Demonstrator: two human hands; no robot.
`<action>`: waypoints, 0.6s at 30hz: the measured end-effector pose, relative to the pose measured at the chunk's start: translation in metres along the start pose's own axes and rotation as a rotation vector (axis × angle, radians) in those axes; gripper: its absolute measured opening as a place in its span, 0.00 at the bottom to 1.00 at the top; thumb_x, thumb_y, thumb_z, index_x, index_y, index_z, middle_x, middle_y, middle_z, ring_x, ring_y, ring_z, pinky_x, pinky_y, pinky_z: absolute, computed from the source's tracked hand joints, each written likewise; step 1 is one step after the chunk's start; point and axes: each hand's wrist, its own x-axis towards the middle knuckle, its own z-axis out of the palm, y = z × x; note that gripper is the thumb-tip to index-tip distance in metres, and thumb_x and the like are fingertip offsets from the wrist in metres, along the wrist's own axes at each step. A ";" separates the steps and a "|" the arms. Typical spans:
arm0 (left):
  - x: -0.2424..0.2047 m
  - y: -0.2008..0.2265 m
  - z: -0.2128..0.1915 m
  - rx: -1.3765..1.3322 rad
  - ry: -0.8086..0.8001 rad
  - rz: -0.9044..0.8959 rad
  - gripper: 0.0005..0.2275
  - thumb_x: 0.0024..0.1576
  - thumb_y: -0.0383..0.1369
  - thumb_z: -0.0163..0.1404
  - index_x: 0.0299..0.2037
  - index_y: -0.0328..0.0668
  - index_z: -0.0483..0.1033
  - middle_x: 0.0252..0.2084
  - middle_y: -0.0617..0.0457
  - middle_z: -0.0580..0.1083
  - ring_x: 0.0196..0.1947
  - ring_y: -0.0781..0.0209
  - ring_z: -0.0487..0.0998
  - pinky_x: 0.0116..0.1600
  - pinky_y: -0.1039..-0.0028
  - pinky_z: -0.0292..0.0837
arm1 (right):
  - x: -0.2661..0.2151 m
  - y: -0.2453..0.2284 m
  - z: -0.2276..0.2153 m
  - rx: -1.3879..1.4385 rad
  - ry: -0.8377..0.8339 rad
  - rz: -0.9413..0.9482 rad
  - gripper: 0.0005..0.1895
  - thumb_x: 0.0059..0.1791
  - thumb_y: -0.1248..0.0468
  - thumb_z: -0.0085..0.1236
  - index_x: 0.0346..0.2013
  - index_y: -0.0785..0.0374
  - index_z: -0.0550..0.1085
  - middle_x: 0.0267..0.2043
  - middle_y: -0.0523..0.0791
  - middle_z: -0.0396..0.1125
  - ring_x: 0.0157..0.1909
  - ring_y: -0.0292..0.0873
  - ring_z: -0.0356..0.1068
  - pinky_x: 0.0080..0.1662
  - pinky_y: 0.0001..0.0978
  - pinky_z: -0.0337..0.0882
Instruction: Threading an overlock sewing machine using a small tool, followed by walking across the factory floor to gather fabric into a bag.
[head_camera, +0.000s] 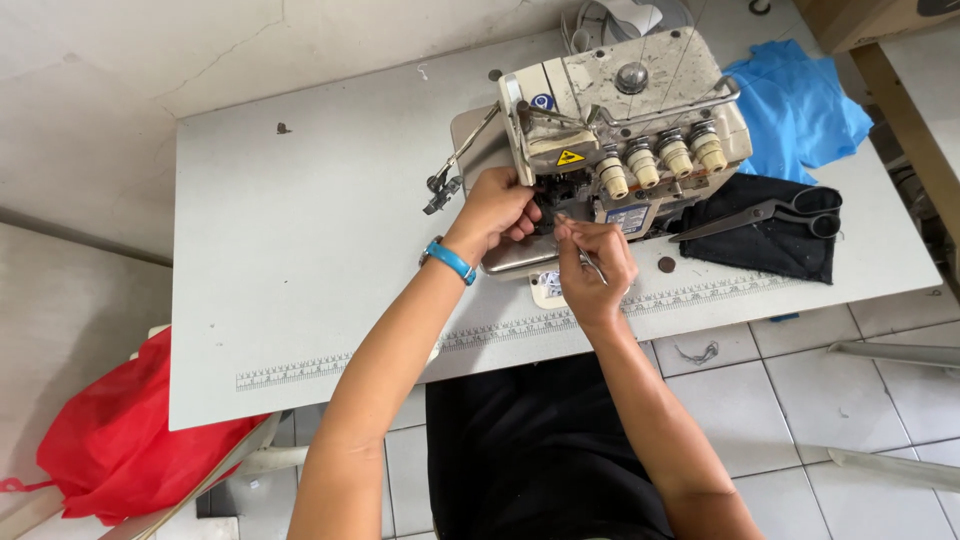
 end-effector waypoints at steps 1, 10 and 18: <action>0.000 0.002 -0.001 0.001 0.001 -0.005 0.08 0.56 0.27 0.47 0.38 0.28 0.75 0.21 0.41 0.77 0.12 0.58 0.78 0.14 0.71 0.78 | -0.002 0.003 0.000 0.000 -0.001 0.005 0.14 0.47 0.83 0.65 0.23 0.71 0.70 0.29 0.54 0.73 0.34 0.57 0.79 0.36 0.42 0.80; -0.001 0.002 -0.001 -0.035 -0.004 -0.019 0.09 0.54 0.26 0.49 0.38 0.23 0.76 0.19 0.42 0.76 0.11 0.61 0.77 0.13 0.76 0.76 | 0.000 0.003 0.003 -0.031 0.021 -0.039 0.14 0.46 0.83 0.66 0.23 0.70 0.71 0.29 0.51 0.71 0.35 0.56 0.79 0.37 0.40 0.80; 0.000 0.000 0.000 -0.048 0.004 -0.006 0.08 0.54 0.25 0.49 0.36 0.24 0.77 0.19 0.41 0.76 0.12 0.58 0.78 0.13 0.74 0.76 | 0.002 0.004 0.002 -0.032 -0.016 -0.024 0.13 0.47 0.82 0.67 0.23 0.72 0.71 0.30 0.52 0.72 0.35 0.58 0.79 0.36 0.40 0.80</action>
